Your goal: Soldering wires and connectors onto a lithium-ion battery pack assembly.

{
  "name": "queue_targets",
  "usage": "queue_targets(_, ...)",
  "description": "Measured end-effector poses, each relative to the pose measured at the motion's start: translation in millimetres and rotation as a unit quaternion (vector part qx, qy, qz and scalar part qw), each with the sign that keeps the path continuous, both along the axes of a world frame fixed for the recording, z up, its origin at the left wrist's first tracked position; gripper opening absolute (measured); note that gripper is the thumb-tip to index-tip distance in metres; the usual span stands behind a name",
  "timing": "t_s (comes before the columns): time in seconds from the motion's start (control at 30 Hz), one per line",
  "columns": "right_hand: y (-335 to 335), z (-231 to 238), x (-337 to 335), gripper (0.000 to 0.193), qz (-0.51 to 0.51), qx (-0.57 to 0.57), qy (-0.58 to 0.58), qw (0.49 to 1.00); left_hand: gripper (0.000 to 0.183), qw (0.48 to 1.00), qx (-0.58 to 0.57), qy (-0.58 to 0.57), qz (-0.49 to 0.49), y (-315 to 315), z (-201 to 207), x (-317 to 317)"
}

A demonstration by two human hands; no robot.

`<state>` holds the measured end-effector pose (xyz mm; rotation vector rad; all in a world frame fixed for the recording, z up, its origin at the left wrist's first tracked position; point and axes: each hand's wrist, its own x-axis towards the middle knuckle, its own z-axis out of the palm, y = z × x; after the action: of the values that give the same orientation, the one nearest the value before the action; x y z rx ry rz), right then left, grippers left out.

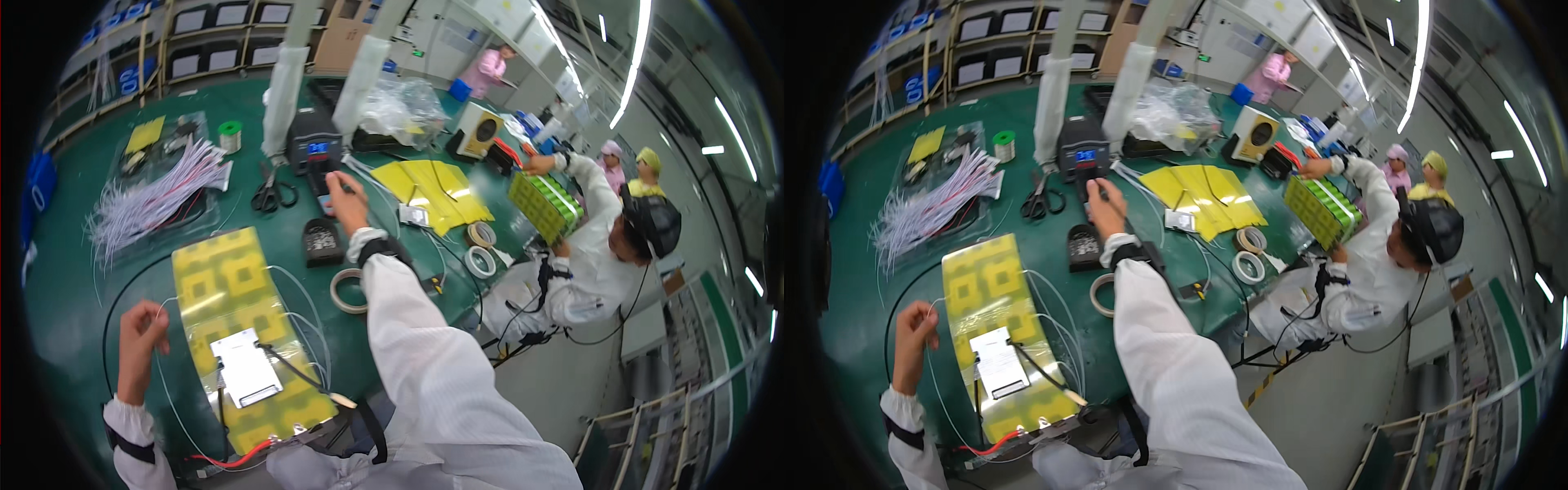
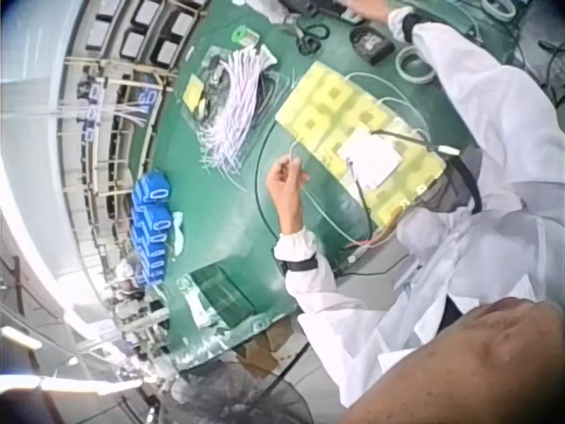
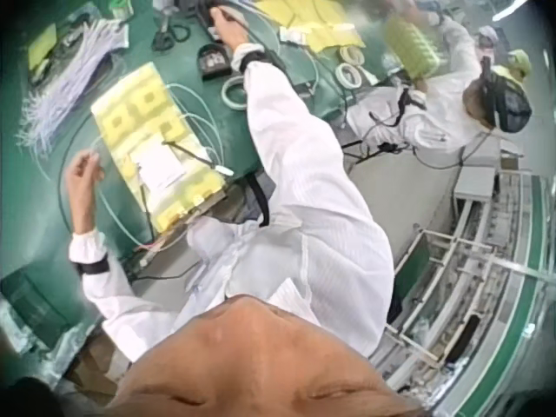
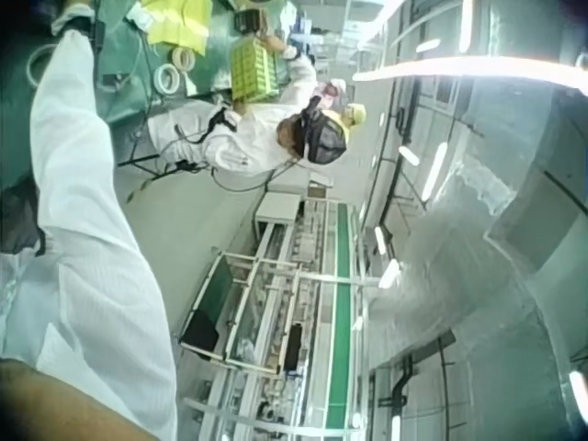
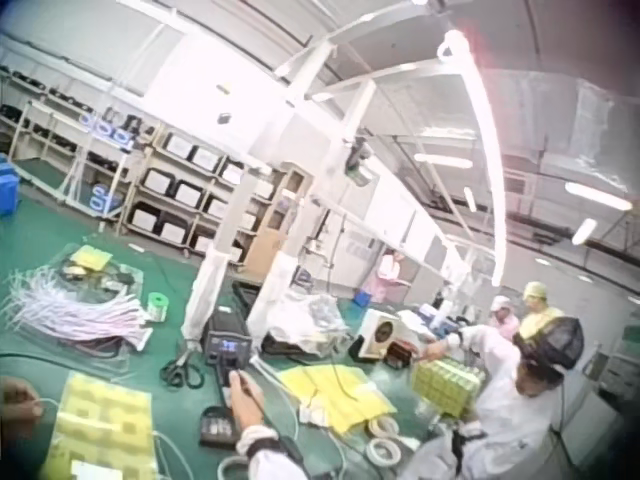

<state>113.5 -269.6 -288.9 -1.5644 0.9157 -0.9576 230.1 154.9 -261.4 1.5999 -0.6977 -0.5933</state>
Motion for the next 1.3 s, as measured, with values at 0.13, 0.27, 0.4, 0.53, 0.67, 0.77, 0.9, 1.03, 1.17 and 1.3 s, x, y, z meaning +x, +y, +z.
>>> queue_targets(0.13, 11, -5, -3, 0.060, 0.047, 0.184, -0.182, 0.965, 0.014, 0.994, -0.009, 0.108, -0.004, 18, -8, -16)
queue_targets(0.27, 26, 5, -16, 0.089, 0.032, 0.320, -0.330, 0.887, 0.019, 0.980, -0.019, 0.193, 0.049, 46, 11, -51)
queue_targets(0.4, 46, 5, -17, 0.085, 0.007, 0.340, -0.405, 0.849, 0.024, 0.969, -0.034, 0.232, 0.082, 73, 29, -87)
queue_targets(0.53, 61, -3, 8, 0.045, -0.011, 0.340, -0.421, 0.841, 0.031, 0.957, -0.086, 0.243, 0.132, 105, 50, -134)
queue_targets(0.67, 46, -18, -13, 0.057, 0.082, 0.374, -0.440, 0.812, 0.047, 0.944, -0.146, 0.255, 0.149, 101, 57, -166)
queue_targets(0.77, 38, -23, -19, 0.058, 0.077, 0.336, -0.399, 0.850, 0.043, 0.941, -0.162, 0.273, 0.116, 97, 54, -182)
queue_targets(0.9, 57, -31, -16, 0.080, 0.106, 0.281, -0.316, 0.900, 0.035, 0.930, -0.172, 0.301, 0.124, 101, 50, -214)
queue_targets(1.03, 101, -25, -42, 0.079, 0.129, 0.238, -0.269, 0.924, 0.027, 0.933, -0.149, 0.309, 0.109, 101, 31, -240)
queue_targets(1.17, 152, -18, -83, 0.070, 0.123, 0.215, -0.253, 0.935, 0.021, 0.949, -0.123, 0.278, 0.087, 97, -20, -258)
queue_targets(1.3, 225, 7, -166, 0.059, 0.146, 0.064, -0.253, 0.954, 0.031, 0.970, -0.103, 0.180, 0.128, 87, -68, -286)
